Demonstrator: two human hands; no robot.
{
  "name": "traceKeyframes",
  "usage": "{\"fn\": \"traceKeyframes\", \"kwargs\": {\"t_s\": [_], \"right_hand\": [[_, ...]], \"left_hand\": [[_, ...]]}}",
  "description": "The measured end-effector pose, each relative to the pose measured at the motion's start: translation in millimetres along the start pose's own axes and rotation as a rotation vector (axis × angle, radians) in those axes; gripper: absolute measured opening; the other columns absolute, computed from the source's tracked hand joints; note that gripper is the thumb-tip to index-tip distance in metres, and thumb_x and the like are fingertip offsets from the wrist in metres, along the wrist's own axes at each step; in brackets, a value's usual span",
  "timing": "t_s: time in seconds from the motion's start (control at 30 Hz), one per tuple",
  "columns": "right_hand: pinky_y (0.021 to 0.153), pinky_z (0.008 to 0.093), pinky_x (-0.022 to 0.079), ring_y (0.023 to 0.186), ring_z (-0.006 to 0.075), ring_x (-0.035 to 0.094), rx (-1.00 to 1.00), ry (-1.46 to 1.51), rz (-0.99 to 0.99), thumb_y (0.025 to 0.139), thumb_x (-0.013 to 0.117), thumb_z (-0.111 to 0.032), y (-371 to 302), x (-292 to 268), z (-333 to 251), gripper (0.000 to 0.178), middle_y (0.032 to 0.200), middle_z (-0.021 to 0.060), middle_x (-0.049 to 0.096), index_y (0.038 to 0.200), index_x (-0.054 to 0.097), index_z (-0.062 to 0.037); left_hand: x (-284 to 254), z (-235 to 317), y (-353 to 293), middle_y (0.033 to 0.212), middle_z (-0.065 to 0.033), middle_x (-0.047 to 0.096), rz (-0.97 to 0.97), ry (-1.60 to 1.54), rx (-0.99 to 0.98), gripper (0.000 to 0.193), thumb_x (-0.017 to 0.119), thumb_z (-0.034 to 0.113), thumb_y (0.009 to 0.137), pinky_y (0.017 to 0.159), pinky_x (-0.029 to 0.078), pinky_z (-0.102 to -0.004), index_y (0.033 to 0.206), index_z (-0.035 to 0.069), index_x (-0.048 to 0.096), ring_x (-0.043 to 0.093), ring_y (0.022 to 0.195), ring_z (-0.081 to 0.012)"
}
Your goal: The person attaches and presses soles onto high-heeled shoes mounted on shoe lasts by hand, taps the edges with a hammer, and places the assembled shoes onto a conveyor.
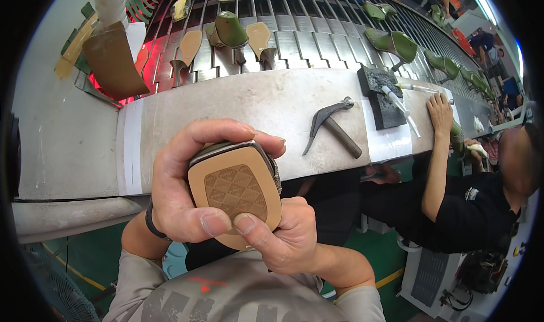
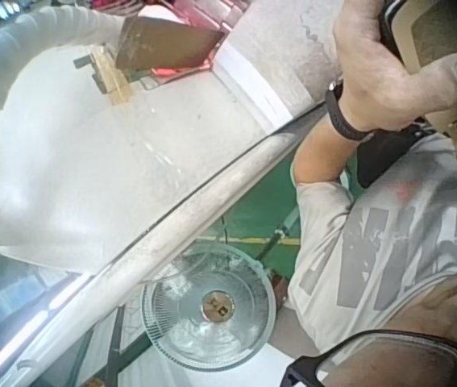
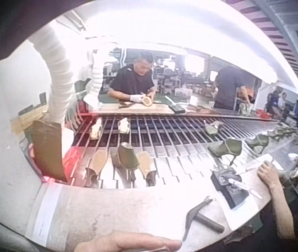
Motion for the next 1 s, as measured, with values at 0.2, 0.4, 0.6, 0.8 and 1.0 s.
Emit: {"fn": "traceKeyframes", "kwargs": {"t_s": [0.2, 0.4, 0.6, 0.8, 1.0], "right_hand": [[0.058, 0.0281, 0.052, 0.067, 0.011, 0.068, 0.016, 0.024, 0.007, 0.105, 0.065, -0.01, -2.5, 1.0, 0.3, 0.023, 0.08, 0.0098, 0.077, 0.093, 0.076, 0.006], [0.059, 0.0277, 0.053, 0.066, 0.0107, 0.067, 0.047, 0.052, -0.018, 0.105, 0.064, -0.01, -5.9, -2.1, 1.8, 0.024, 0.078, 0.0089, 0.076, 0.092, 0.076, 0.0059], [0.068, 0.0281, 0.055, 0.08, 0.0102, 0.068, 0.174, 0.232, 0.03, 0.108, 0.062, -0.015, -7.0, -9.5, 6.1, 0.025, 0.093, 0.0091, 0.077, 0.107, 0.075, 0.0072], [0.08, 0.0297, 0.058, 0.095, 0.014, 0.07, 0.166, 0.219, 0.006, 0.109, 0.06, -0.019, -6.5, -16.7, 3.3, 0.032, 0.109, 0.0131, 0.077, 0.12, 0.071, 0.009], [0.08, 0.0302, 0.059, 0.097, 0.015, 0.071, 0.271, 0.316, 0.067, 0.11, 0.059, -0.018, -10.0, -19.9, 5.7, 0.031, 0.113, 0.0151, 0.077, 0.12, 0.072, 0.0087]], "left_hand": [[1.9, 2.2, -0.9, 0.134, -0.0284, 0.066, 0.02, 0.002, -0.021, 0.078, 0.083, 0.039, 0.088, 0.109, 0.055, -0.0463, 0.142, -0.007, 0.05, 0.065, 0.13, -0.0346], [1.3, 5.2, 0.0, 0.138, -0.0292, 0.065, 0.152, -0.099, -0.266, 0.055, 0.071, 0.021, 0.095, 0.112, 0.052, -0.045, 0.138, -0.009, 0.055, 0.063, 0.133, -0.0342], [8.5, 8.2, 1.4, 0.148, -0.0278, 0.06, 0.048, 0.013, -0.168, 0.064, 0.07, 0.011, 0.09, 0.116, 0.048, -0.0422, 0.148, -0.009, 0.051, 0.059, 0.14, -0.0307], [14.9, 8.4, 6.7, 0.154, -0.028, 0.054, 0.009, 0.021, -0.113, 0.07, 0.071, 0.012, 0.089, 0.117, 0.047, -0.043, 0.151, -0.009, 0.047, 0.055, 0.143, -0.0304], [18.1, -2.5, 6.8, 0.155, -0.0297, 0.053, 0.066, -0.218, -0.251, 0.063, 0.057, 0.031, 0.105, 0.119, 0.045, -0.0421, 0.151, -0.011, 0.046, 0.054, 0.143, -0.0299]]}}
Point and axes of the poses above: each hand's wrist, its own y-axis towards the middle knuckle, its own x-axis out of the palm, z = x × y, the point moved 10 cm from there along y, towards the middle knuckle
